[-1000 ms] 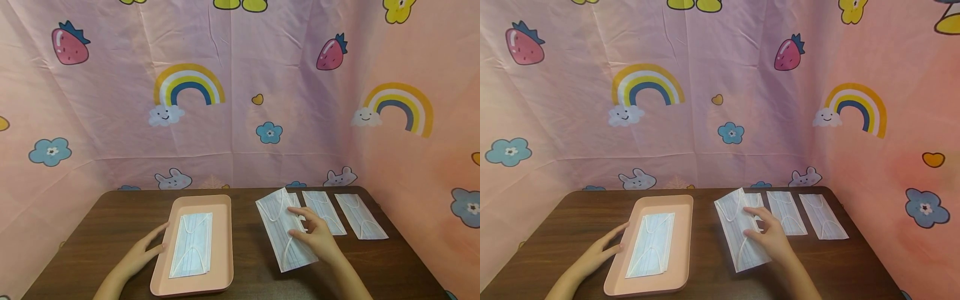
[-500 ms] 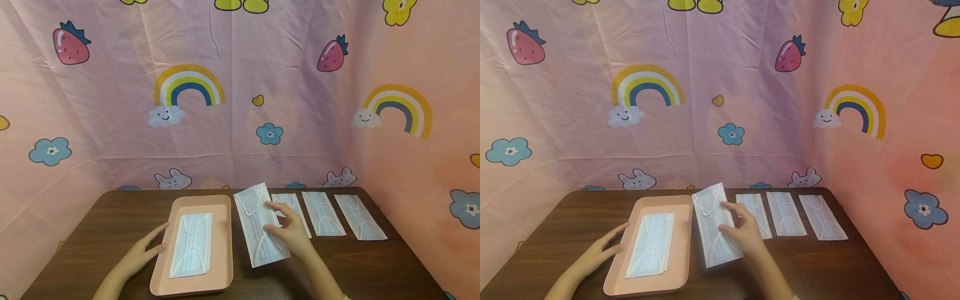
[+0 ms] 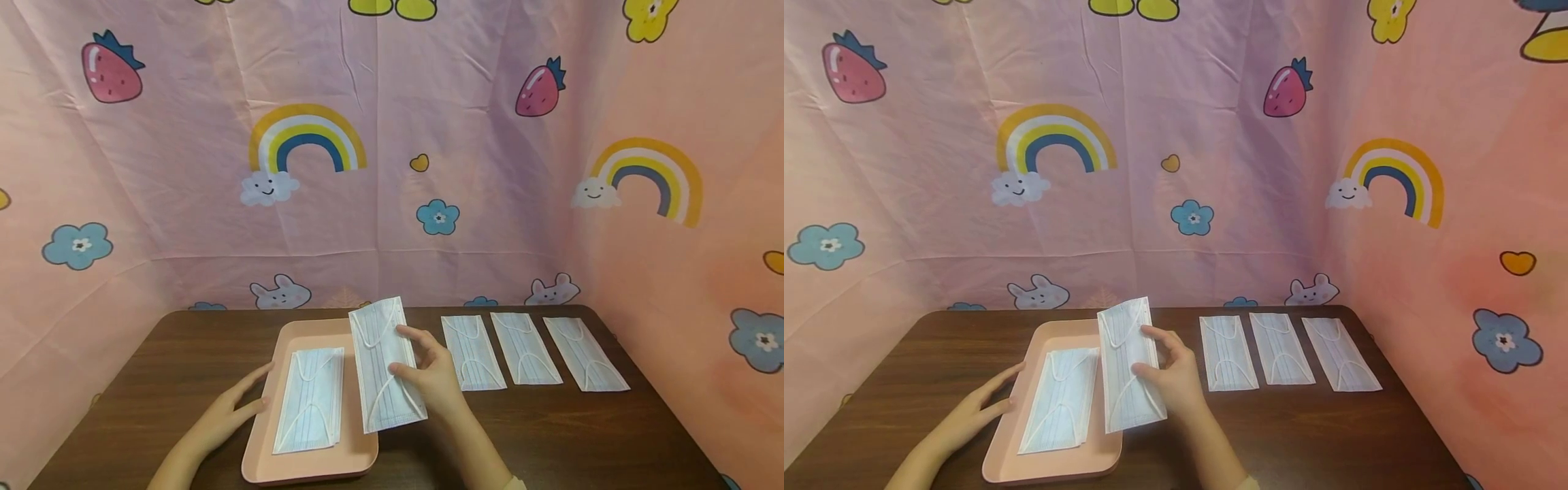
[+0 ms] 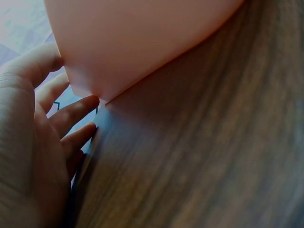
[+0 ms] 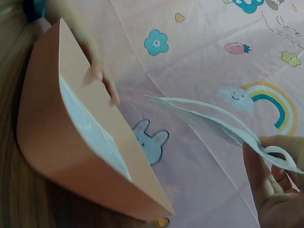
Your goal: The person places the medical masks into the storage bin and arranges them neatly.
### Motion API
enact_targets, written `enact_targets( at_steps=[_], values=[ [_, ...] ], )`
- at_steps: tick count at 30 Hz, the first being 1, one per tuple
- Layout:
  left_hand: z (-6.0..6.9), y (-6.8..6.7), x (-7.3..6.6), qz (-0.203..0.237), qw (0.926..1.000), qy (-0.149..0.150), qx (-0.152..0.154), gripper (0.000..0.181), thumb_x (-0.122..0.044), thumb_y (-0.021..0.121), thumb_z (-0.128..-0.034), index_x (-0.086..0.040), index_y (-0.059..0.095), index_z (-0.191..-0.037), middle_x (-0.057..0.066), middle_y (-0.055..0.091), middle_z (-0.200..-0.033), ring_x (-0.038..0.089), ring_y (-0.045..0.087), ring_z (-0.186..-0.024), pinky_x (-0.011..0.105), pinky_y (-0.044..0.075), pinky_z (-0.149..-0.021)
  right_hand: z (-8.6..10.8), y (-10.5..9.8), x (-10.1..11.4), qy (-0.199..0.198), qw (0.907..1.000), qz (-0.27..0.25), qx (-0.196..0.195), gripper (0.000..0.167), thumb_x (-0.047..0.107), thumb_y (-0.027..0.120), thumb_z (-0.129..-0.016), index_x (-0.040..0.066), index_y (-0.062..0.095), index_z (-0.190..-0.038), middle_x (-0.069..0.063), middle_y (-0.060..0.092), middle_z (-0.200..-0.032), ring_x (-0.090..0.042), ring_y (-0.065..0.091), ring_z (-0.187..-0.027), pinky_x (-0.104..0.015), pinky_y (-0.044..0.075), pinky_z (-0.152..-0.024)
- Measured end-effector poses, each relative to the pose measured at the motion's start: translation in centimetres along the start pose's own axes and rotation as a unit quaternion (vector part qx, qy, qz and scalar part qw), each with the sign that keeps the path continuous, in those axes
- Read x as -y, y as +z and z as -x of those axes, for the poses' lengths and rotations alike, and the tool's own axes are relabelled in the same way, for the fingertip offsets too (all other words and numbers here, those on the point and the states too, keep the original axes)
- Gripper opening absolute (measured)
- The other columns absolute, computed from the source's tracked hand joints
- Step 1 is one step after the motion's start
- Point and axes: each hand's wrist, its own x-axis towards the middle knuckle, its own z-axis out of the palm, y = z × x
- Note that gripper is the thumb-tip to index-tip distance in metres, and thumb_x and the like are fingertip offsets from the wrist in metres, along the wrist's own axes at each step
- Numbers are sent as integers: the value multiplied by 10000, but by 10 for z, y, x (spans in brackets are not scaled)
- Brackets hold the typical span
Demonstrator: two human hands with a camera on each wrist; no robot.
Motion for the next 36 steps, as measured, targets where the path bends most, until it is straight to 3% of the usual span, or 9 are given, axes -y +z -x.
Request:
enact_targets(
  at_steps=[6, 15, 23, 27, 31, 33, 36],
  values=[
    [0, 0, 0, -53, 10000, -4, -41, 593, -256, 639, -925, -202, 400, -1465, 176, 392, -1465, 458, 307, -1302, 666, 261, -975, -2, 23, -1, 226, 9986, -470, 39, 590, -132, 709, -766, -12, 530, -1315, -199, 483, -1307, -329, 614, -1021, -417, 557, -715],
    [2, 0, 0, -116, 9998, 133, -119, 581, -236, 636, -928, -199, 408, -1460, 172, 425, -1441, 411, 347, -1291, 645, 285, -966, -6, 60, -10, 565, 9925, -1063, -229, 577, -172, 690, -751, 10, 559, -1283, -174, 464, -1357, -337, 604, -1070, -406, 545, -764],
    [1, -1, 0, -121, 9998, 154, -69, 581, -234, 623, -937, -201, 394, -1470, 164, 402, -1459, 409, 331, -1297, 654, 281, -966, -10, 82, -16, 736, 9908, -1049, -430, 561, -143, 713, -747, 21, 575, -1266, -197, 589, -1058, -308, 661, -945, -382, 553, -734],
    [1, -2, -2, -166, 9996, 188, -86, 584, -230, 624, -937, -194, 391, -1471, 176, 410, -1450, 388, 345, -1293, 646, 288, -964, -13, 92, -21, 727, 9916, -948, -505, 547, -140, 719, -741, 16, 590, -1249, -183, 618, -1010, -309, 680, -873, -376, 562, -678],
    [1, -2, -1, -212, 9995, 217, -91, 589, -232, 629, -933, -196, 393, -1471, 180, 407, -1451, 397, 345, -1290, 651, 294, -958, -14, 102, -27, 750, 9902, -1060, -507, 538, -166, 707, -735, 4, 598, -1234, -143, 599, -1081, -300, 678, -877, -373, 562, -674],
    [1, -1, -1, -285, 9993, 220, -95, 590, -234, 630, -933, -207, 392, -1472, 164, 411, -1452, 381, 354, -1291, 585, 316, -981, -15, 105, -30, 768, 9896, -1102, -509, 533, -181, 700, -731, 1, 602, -1223, -130, 549, -1107, -294, 672, -899, -370, 561, -685],
    [1, -1, 0, -356, 9990, 266, -101, 590, -226, 631, -932, -209, 393, -1471, 143, 427, -1445, 274, 371, -1298, 370, 341, -1009, -16, 110, -36, 837, 9886, -1138, -526, 526, -197, 697, -725, -1, 608, -1205, -129, 493, -1123, -287, 665, -918, -364, 561, -695]
  ],
)
